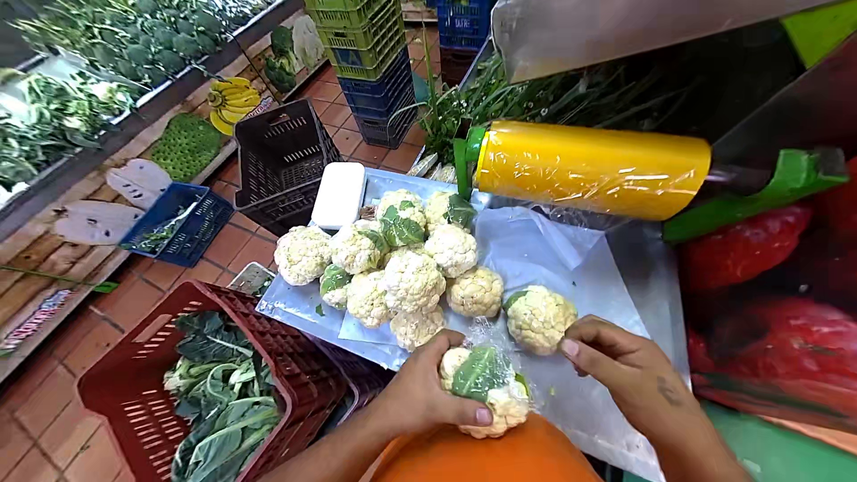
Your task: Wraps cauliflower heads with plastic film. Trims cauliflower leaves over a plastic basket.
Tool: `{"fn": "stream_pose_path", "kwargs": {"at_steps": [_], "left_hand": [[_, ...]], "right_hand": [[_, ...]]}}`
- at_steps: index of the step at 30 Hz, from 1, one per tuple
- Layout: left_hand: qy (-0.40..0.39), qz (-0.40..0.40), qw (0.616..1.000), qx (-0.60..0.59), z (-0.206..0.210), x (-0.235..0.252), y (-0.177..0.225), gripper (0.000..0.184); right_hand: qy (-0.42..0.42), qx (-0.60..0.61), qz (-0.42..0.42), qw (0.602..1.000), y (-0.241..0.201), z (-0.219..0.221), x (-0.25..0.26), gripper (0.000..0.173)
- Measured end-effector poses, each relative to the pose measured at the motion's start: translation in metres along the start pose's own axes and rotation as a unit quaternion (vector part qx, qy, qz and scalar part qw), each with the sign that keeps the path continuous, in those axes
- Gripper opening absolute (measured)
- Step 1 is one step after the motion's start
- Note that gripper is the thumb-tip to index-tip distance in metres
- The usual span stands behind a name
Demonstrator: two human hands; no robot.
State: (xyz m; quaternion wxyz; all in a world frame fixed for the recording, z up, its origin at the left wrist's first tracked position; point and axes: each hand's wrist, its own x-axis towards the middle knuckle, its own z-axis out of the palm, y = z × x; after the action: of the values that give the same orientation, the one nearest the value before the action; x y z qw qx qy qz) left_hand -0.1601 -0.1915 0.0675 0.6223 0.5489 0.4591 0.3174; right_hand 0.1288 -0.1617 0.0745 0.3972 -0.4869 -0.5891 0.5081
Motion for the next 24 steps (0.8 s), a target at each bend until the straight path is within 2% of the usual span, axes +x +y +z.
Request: {"fn": "stream_pose_path", "kwargs": {"at_steps": [3,5,7,10,11,13,14,15,17,20,22,24], "left_hand": [[-0.003,-0.011,0.997,0.079,0.005,-0.003,0.005,0.091],[-0.011,-0.007,0.993,0.119,0.005,-0.003,0.007,0.092],[-0.015,-0.006,0.991,0.133,0.003,-0.004,0.008,0.089],[-0.011,-0.006,0.994,0.113,-0.001,-0.007,0.006,0.086],[-0.006,-0.004,0.996,0.09,-0.002,-0.008,0.005,0.087],[0.007,-0.002,0.999,0.037,-0.001,-0.008,0.003,0.091],[0.016,-0.006,1.0,0.021,0.001,-0.008,0.002,0.094],[0.022,-0.007,1.0,0.014,0.003,-0.008,0.001,0.094],[0.028,0.009,0.999,0.021,0.009,-0.005,0.0,0.092],[0.022,0.056,0.998,0.027,0.019,-0.003,-0.002,0.084],[0.0,0.094,0.996,0.007,0.025,-0.001,-0.003,0.08],[-0.028,0.118,0.993,-0.009,0.03,0.003,-0.006,0.077]], "right_hand": [[-0.151,-0.095,0.046,0.983,-0.032,0.009,0.002,0.032],[-0.217,-0.109,0.093,0.966,-0.045,0.016,0.009,0.022],[-0.158,-0.057,0.081,0.982,-0.041,0.003,0.017,0.014],[0.011,0.033,0.059,0.998,-0.028,-0.026,0.028,0.013],[0.004,0.016,0.058,0.998,-0.026,-0.028,0.025,0.017],[-0.142,-0.041,0.06,0.987,-0.027,-0.013,0.012,0.048],[-0.199,-0.026,0.05,0.978,-0.026,0.0,0.006,0.052],[-0.207,0.016,0.031,0.978,-0.024,0.013,0.003,0.045],[-0.092,0.121,-0.002,0.988,-0.02,0.026,0.003,0.029],[0.073,0.229,-0.013,0.971,-0.015,0.035,0.011,0.025],[0.099,0.204,0.005,0.974,0.01,0.037,0.022,0.023],[0.089,0.134,0.059,0.985,0.047,0.047,0.034,0.022]]}}
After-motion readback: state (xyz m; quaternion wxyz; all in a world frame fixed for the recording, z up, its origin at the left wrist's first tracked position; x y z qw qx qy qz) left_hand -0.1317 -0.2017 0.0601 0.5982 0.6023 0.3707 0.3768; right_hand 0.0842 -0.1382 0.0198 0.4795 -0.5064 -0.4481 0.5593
